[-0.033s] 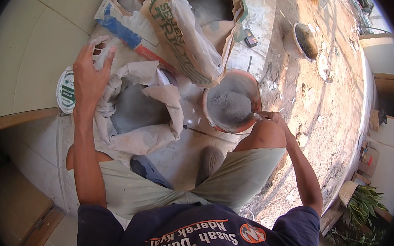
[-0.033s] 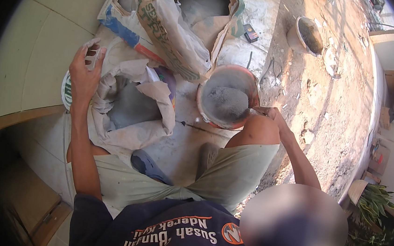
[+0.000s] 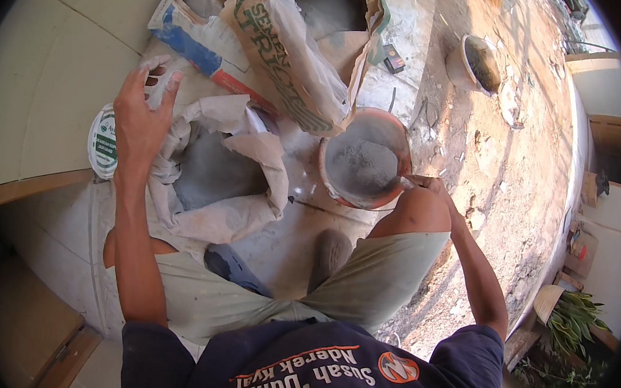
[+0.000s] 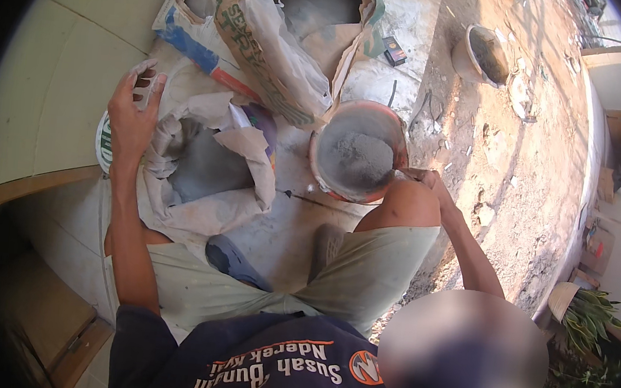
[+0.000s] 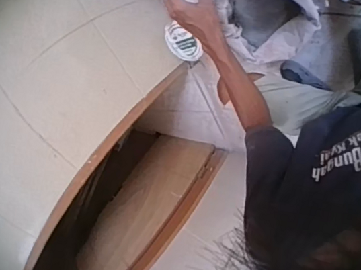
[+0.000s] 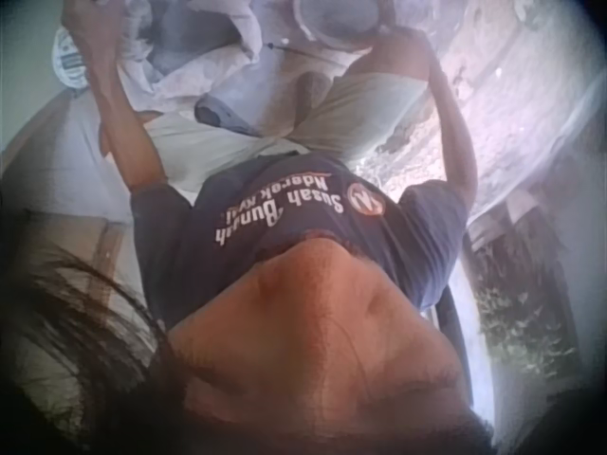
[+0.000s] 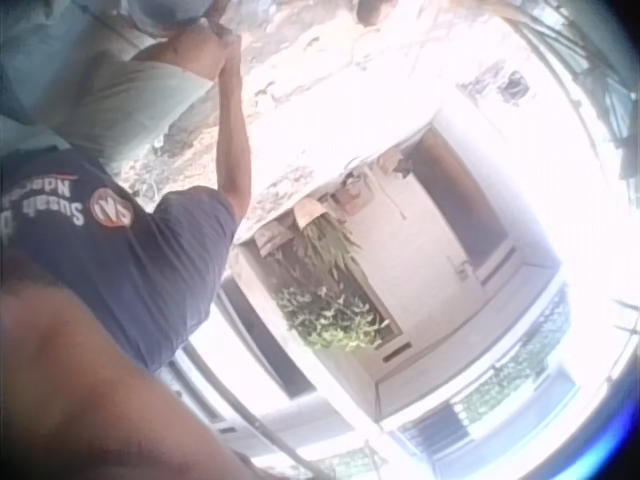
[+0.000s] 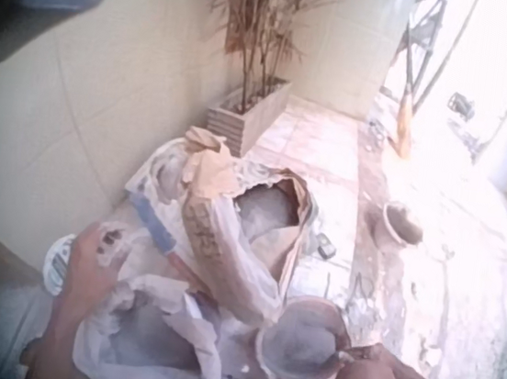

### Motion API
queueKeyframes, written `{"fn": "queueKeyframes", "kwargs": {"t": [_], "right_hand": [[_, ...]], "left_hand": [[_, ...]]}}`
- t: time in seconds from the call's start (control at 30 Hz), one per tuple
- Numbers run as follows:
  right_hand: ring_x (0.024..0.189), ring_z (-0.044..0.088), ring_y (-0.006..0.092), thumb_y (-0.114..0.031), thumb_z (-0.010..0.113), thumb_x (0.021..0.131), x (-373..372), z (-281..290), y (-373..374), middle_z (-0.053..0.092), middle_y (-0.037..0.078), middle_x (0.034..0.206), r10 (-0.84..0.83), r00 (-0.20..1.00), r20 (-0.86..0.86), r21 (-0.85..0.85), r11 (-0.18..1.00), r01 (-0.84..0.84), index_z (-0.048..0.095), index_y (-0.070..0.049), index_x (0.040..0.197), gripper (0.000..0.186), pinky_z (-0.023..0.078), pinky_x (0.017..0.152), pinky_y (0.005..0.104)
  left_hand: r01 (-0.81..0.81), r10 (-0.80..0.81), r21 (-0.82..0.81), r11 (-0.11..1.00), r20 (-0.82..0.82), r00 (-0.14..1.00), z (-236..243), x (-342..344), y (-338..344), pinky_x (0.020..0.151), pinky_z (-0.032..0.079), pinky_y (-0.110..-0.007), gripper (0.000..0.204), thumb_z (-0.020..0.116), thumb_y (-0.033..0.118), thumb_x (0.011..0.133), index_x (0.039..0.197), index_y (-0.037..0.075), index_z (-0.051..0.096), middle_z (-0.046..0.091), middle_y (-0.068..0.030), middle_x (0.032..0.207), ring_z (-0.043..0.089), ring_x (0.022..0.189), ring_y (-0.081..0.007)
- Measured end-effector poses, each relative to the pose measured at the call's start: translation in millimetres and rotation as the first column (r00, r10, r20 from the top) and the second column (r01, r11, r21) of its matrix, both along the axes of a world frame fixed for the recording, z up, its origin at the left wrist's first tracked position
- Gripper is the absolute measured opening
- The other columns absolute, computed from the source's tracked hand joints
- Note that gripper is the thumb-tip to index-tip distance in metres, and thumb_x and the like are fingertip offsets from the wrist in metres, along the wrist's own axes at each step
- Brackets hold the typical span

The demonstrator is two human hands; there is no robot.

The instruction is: The person scoops cement from a large paper bag into a small bucket using a trowel. The person sits on the floor and repeatedly transfers the material until the bucket is filled.

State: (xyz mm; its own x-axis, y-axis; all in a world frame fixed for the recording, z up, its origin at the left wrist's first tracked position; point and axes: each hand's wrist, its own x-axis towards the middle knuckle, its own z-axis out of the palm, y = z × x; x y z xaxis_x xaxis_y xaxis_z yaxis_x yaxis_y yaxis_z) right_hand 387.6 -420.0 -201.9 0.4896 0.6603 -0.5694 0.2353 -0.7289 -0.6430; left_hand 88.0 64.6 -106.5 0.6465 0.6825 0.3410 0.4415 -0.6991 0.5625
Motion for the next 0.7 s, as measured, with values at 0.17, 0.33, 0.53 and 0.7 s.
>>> {"fn": "queueKeyframes", "kwargs": {"t": [0.17, 0.33, 0.53, 0.7], "right_hand": [[0.086, 0.067, 0.0104, -0.026, 0.070, 0.102, -8.2, -2.1, -4.0, 0.078, 0.008, 0.106, -0.075, 0.991, -0.111, 0.024, 0.997, 0.079, 0.068, 0.009, 0.136, 0.048, 0.057, 0.077, 0.0314], [0.091, 0.072, 0.0163, -0.031, 0.071, 0.104, -23.6, 8.9, 35.0, 0.080, 0.017, 0.101, 0.096, 0.991, 0.097, -0.093, 0.992, -0.087, 0.072, 0.008, 0.127, 0.045, 0.058, 0.083, 0.0368], [0.086, 0.071, 0.0137, -0.031, 0.070, 0.105, -20.0, 1.9, 34.7, 0.079, 0.012, 0.096, 0.022, 1.000, 0.015, -0.025, 0.999, -0.021, 0.075, 0.005, 0.124, 0.041, 0.058, 0.080, 0.0333], [0.089, 0.068, 0.0085, -0.026, 0.069, 0.104, -12.0, -15.6, -12.5, 0.078, 0.009, 0.104, -0.022, 0.999, -0.048, 0.125, 0.992, 0.027, 0.073, 0.008, 0.124, 0.040, 0.057, 0.078, 0.0308]], "left_hand": [[0.001, 0.000, 0.020, 1.000, -0.019, 1.000, -3.8, 0.0, 2.7, 0.090, 0.054, -0.037, 0.034, 0.073, 0.023, 0.102, 0.129, 0.003, 0.071, 0.074, -0.0132, 0.113, 0.070, 0.101, -0.0237], [0.009, -0.008, 0.003, 1.000, -0.020, 1.000, -6.0, -2.9, 1.1, 0.089, 0.054, -0.036, 0.034, 0.073, 0.023, 0.103, 0.130, 0.003, 0.071, 0.074, -0.0106, 0.111, 0.068, 0.098, -0.0213], [-0.006, 0.006, 0.019, 1.000, -0.028, 1.000, -4.6, -3.3, 1.2, 0.088, 0.054, -0.035, 0.034, 0.072, 0.022, 0.103, 0.131, 0.004, 0.071, 0.074, -0.0100, 0.109, 0.067, 0.095, -0.0200], [-0.002, 0.002, 0.022, 1.000, -0.026, 1.000, -5.6, -2.8, 3.3, 0.089, 0.054, -0.036, 0.034, 0.072, 0.023, 0.103, 0.131, 0.003, 0.071, 0.074, -0.0113, 0.109, 0.068, 0.096, -0.0207]]}}
